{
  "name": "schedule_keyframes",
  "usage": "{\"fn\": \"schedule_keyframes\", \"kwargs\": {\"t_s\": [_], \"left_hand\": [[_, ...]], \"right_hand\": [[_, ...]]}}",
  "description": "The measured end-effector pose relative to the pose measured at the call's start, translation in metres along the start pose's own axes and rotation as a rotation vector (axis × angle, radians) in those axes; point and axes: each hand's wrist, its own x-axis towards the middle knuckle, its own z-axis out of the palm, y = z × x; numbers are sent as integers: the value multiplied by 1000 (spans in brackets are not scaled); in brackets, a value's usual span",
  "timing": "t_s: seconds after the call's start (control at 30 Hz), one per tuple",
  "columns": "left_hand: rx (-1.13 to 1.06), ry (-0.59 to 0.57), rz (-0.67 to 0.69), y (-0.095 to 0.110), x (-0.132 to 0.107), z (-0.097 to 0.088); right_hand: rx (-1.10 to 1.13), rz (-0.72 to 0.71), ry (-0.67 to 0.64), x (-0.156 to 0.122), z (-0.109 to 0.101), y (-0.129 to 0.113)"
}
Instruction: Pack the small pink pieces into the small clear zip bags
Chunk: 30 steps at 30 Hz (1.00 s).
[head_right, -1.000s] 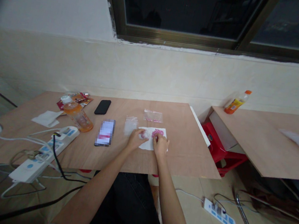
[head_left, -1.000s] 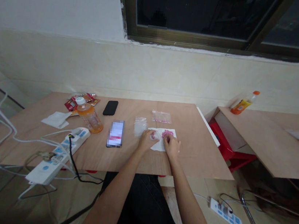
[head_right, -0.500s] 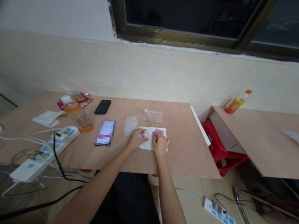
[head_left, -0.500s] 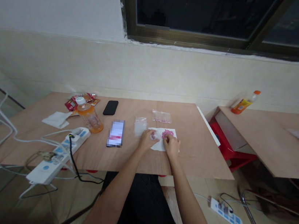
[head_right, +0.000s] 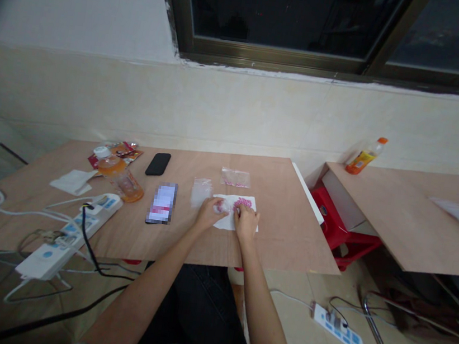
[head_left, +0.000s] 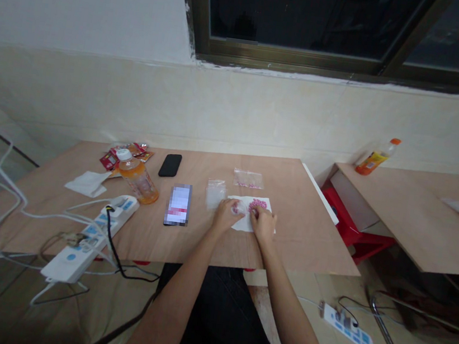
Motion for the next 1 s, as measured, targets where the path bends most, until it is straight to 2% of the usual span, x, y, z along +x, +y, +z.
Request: {"fn": "schedule_keyframes", "kwargs": {"t_s": [0.3, 0.47, 0.6, 0.67, 0.77, 0.87, 1.0], "left_hand": [[18, 13, 18, -3, 0, 2], [6, 8, 22, -3, 0, 2], [17, 4, 37, 0, 1, -1], [27, -5, 55, 2, 1, -2], [35, -13, 60, 3, 2, -3], [36, -11, 40, 3, 1, -3], [31, -13, 20, 3, 0, -3]], "right_hand": [[34, 16, -12, 2, 1, 1], [84, 65, 29, 1, 3, 3], [226, -50, 56, 1, 1, 3], [281, -124, 30, 1, 0, 1], [280, -164, -23, 1, -2, -1], [232, -121, -29, 1, -2, -1], [143, 7, -4, 1, -1, 0]]}}
